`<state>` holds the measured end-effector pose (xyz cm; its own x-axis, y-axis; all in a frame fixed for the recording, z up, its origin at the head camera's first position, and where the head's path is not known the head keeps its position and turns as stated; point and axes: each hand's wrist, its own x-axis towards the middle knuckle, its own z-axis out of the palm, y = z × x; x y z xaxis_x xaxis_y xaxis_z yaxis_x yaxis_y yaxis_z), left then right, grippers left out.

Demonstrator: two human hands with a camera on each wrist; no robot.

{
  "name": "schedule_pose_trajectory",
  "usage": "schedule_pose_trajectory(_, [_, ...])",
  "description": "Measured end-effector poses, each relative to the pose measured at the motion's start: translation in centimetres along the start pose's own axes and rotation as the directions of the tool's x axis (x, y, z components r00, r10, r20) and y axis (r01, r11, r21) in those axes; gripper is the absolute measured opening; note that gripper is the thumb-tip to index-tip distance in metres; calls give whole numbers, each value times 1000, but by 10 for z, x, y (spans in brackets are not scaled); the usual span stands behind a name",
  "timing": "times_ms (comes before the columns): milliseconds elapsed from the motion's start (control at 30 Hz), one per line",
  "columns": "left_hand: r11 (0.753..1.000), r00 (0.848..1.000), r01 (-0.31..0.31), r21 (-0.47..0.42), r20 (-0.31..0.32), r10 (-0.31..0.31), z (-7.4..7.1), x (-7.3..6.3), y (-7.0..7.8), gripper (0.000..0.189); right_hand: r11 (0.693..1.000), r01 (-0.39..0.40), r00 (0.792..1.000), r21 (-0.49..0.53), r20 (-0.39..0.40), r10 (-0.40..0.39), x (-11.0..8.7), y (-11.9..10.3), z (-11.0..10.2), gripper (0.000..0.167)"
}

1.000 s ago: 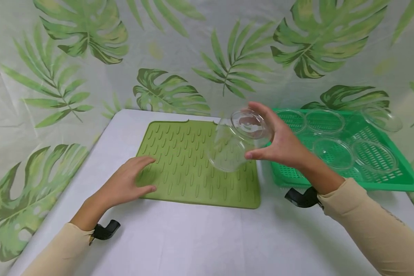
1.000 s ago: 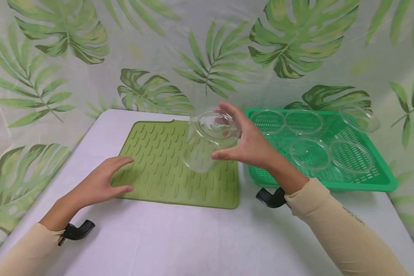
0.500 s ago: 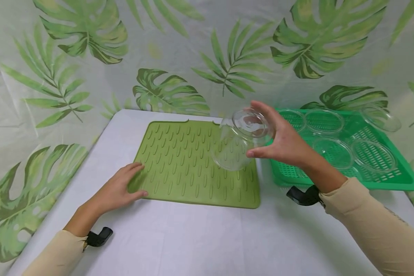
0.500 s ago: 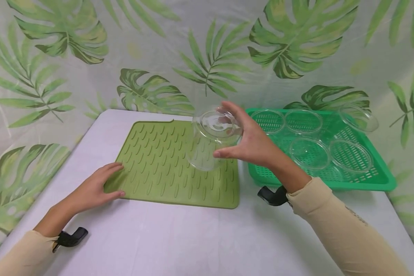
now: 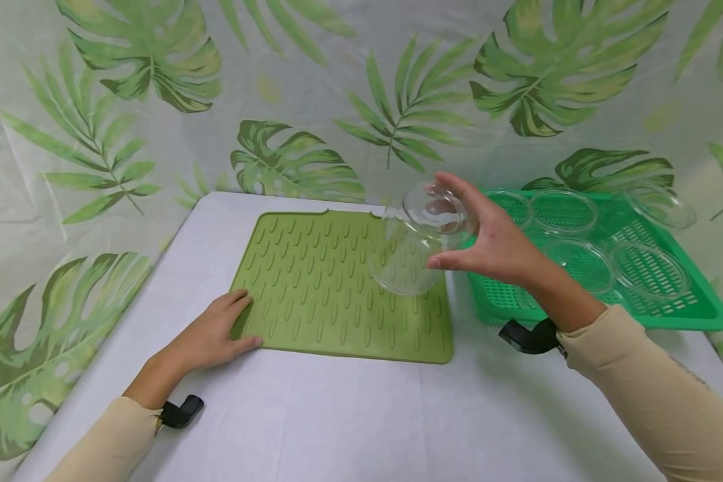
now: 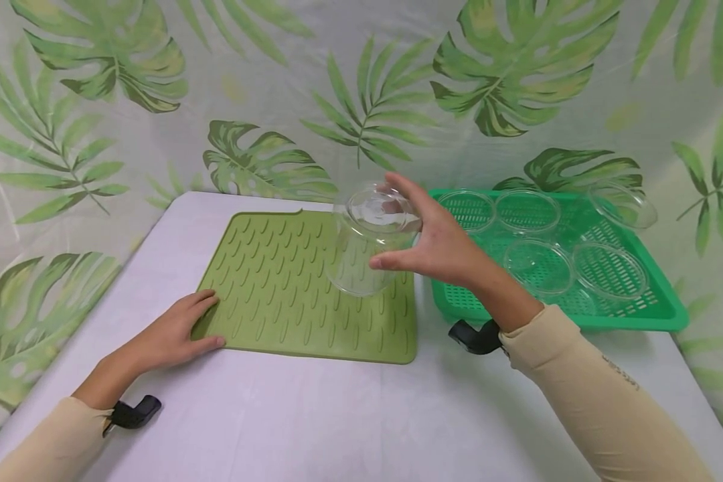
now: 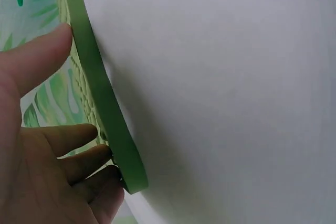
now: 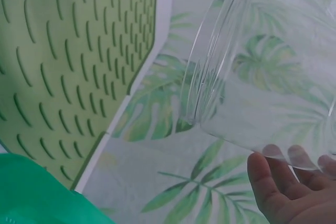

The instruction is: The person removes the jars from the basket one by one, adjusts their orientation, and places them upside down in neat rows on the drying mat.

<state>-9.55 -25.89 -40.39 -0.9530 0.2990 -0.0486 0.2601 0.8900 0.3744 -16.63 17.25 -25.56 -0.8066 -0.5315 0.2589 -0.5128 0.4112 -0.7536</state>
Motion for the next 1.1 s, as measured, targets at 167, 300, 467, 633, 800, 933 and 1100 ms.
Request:
schedule_pose_trajectory(167, [1000, 999, 18, 11, 34, -18, -4, 1, 0, 81, 999, 33, 999, 9, -17, -33, 4, -4, -5, 102])
schedule_pose_trajectory(300, [1000, 999, 17, 9, 39, -18, -5, 2, 0, 82, 1000, 25, 999, 7, -22, -25, 6, -8, -9, 101])
schedule_pose_trajectory(467, [999, 998, 46, -16, 53, -45, -3, 5, 1, 84, 1000, -2, 1000, 4, -16, 2, 7, -10, -10, 105])
schedule_pose_trajectory(633, [995, 995, 85, -59, 56, -82, -1, 6, 2, 87, 999, -39, 999, -30, -19, 39, 11, -10, -8, 109])
schedule_pose_trajectory(800, [995, 995, 93, -36, 52, -91, -3, 7, 4, 87, 998, -44, 999, -36, -18, 44, 14, -6, -8, 107])
schedule_pose_trajectory(933, [996, 995, 88, -27, 57, -86, -2, 7, 4, 87, 997, -64, 998, -44, -22, 63, 16, -5, -7, 108])
schedule_pose_trajectory(1100, [996, 995, 83, -20, 60, -82, -2, 9, 4, 87, 996, -83, 996, -30, -33, 82, 26, -3, -6, 109])
